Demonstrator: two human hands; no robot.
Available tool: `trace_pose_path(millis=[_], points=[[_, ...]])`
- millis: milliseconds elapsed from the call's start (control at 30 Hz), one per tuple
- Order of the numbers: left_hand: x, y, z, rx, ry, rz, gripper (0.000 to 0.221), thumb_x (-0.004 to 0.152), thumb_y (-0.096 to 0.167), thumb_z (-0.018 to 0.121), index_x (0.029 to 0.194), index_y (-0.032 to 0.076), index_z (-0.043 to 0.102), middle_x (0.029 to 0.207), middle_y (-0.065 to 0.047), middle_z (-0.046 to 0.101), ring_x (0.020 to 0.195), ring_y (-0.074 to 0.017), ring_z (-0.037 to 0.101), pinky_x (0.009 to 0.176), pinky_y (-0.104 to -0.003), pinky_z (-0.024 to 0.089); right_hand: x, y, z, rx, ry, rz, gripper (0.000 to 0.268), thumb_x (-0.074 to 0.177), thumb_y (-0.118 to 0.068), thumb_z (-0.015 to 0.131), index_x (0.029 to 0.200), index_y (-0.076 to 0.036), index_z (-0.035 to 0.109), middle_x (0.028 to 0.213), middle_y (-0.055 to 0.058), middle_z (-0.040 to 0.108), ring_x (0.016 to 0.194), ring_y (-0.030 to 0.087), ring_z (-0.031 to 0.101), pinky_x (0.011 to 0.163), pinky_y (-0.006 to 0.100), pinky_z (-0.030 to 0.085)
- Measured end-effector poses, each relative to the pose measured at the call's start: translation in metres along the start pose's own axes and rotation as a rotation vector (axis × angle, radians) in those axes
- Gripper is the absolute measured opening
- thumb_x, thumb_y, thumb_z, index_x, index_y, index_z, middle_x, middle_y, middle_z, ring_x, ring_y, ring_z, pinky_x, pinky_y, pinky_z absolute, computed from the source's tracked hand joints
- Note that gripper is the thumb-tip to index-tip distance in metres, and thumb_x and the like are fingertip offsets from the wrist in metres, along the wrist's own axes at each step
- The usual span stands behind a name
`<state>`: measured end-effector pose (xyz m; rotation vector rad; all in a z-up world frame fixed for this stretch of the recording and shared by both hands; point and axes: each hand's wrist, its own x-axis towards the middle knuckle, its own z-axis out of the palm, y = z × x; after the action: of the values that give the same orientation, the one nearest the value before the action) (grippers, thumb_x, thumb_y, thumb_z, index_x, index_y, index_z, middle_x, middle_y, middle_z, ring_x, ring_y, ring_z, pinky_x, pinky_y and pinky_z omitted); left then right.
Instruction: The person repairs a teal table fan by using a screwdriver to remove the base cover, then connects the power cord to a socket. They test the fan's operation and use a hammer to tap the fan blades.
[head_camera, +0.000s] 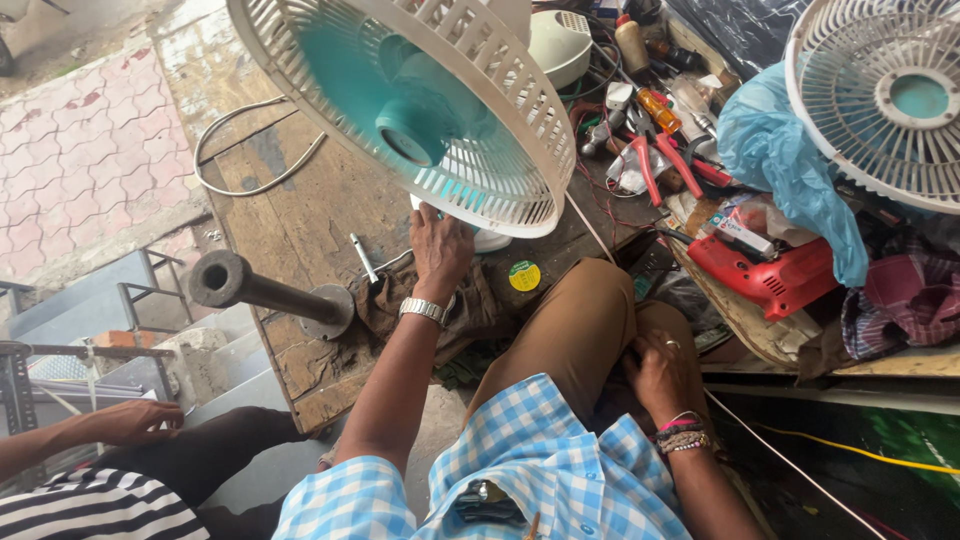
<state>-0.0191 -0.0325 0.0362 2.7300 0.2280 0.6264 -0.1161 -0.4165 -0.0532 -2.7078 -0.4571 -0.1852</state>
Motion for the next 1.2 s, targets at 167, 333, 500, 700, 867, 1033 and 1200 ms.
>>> trace_pose_path(millis=[167,333,500,700,867,1033,1200], points=[[0.002,-0.003,0.004,-0.009,0.018,-0.003,0.037,0.085,0.017,0.068,0.121,0.006,0.069,0.116,-0.023,0.054,0.103,-0.0410,0.052,0.085,-0.053,0.046,-0.001,0.002,0.001,0.035,0.015,-0.013,0.023,0.076,-0.011,0.076,0.097,-0.001,0.072,0.109,0.019,0.070,0.113,0.039,0.061,0.096,0.050,0.048],[0.004,-0.012,0.007,-0.079,0.066,0.040,0.039,0.087,0.025,0.073,0.123,0.010,0.069,0.118,-0.025,0.053,0.107,-0.0436,0.051,0.091,-0.055,0.046,-0.002,0.002,0.001,0.068,0.067,-0.010,0.026,0.076,-0.012,0.076,0.098,-0.001,0.070,0.108,0.020,0.069,0.110,0.040,0.062,0.094,0.049,0.049],[0.003,-0.015,0.017,-0.075,0.161,0.070,0.045,0.086,0.024,0.072,0.128,0.008,0.068,0.124,-0.025,0.053,0.114,-0.0463,0.050,0.094,-0.057,0.045,0.052,-0.008,-0.040,0.266,0.266,0.054,0.014,0.092,-0.007,0.069,0.106,-0.003,0.069,0.105,0.017,0.070,0.099,0.039,0.066,0.086,0.048,0.053],[0.000,-0.016,0.022,-0.079,0.169,0.056,0.040,0.088,0.022,0.071,0.125,0.008,0.067,0.126,-0.025,0.054,0.114,-0.0469,0.050,0.097,-0.057,0.045,0.190,-0.024,-0.074,0.394,0.154,-0.166,0.019,0.094,-0.013,0.066,0.110,-0.004,0.070,0.104,0.016,0.070,0.098,0.035,0.068,0.085,0.045,0.054],[0.002,-0.016,0.020,-0.088,0.158,0.076,0.040,0.088,0.023,0.072,0.124,0.007,0.068,0.121,-0.025,0.055,0.110,-0.0471,0.051,0.095,-0.057,0.045,0.265,0.013,-0.019,0.228,0.058,-0.149,0.026,0.093,-0.014,0.064,0.117,-0.006,0.069,0.124,0.018,0.069,0.116,0.034,0.067,0.107,0.043,0.052],[0.004,-0.023,0.029,-0.077,0.150,0.066,0.039,0.089,0.023,0.071,0.124,0.007,0.068,0.122,-0.026,0.056,0.112,-0.0473,0.050,0.098,-0.055,0.043,0.274,0.051,-0.022,-0.294,0.150,-0.153,0.064,0.084,-0.010,0.064,0.147,-0.010,0.059,0.148,0.025,0.049,0.142,0.049,0.039,0.113,0.061,0.032],[0.003,-0.025,0.032,-0.036,0.131,0.094,0.041,0.091,0.026,0.070,0.126,0.005,0.067,0.129,-0.024,0.058,0.119,-0.0439,0.051,0.106,-0.056,0.040,0.263,0.031,-0.048,-0.517,0.121,-0.352,0.033,0.085,-0.019,0.067,0.117,-0.016,0.070,0.154,0.018,0.052,0.148,0.040,0.037,0.118,0.058,0.029]])
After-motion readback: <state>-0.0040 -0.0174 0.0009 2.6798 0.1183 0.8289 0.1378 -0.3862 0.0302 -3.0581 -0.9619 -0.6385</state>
